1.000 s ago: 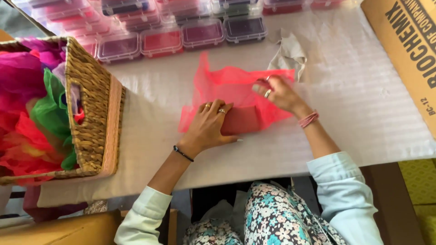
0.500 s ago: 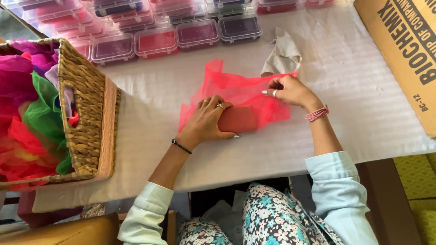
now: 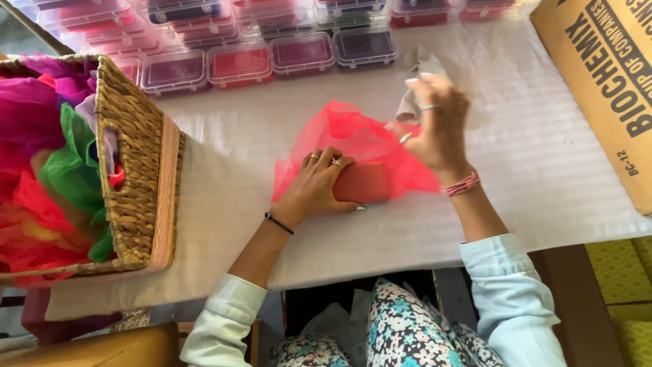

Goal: The person is wrapping a small red rectangular box with a pink net cloth.

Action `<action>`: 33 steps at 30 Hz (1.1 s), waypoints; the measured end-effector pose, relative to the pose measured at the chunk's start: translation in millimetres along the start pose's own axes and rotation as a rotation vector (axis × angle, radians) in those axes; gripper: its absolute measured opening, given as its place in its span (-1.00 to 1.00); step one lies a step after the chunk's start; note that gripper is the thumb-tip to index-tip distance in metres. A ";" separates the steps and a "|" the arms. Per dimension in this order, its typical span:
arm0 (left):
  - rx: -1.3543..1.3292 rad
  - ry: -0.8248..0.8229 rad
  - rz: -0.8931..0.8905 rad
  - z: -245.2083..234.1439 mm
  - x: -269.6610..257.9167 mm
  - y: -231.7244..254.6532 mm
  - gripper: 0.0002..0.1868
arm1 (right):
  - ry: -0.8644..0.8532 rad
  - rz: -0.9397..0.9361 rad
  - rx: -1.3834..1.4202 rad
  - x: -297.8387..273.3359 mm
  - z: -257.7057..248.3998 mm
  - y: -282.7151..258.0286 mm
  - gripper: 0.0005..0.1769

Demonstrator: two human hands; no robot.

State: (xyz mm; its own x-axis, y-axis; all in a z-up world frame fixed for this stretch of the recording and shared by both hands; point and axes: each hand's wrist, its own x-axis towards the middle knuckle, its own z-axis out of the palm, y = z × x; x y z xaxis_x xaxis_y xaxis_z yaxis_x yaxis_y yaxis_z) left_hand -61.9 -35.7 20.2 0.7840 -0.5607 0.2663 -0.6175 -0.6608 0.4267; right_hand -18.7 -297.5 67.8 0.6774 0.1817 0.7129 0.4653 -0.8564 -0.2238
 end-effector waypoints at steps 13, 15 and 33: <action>-0.005 0.025 0.017 0.0 -3.7 0.7 -0.08 | -0.310 0.073 0.335 65.0 98.4 12.4 -0.89; -0.004 0.031 0.039 4.4 -5.5 -1.0 -0.07 | -0.280 0.050 0.319 75.8 80.7 -2.6 -0.89; 0.131 0.249 0.109 35.3 -15.9 -23.3 -0.46 | -0.700 0.331 0.703 -45.9 -17.4 -104.2 -0.74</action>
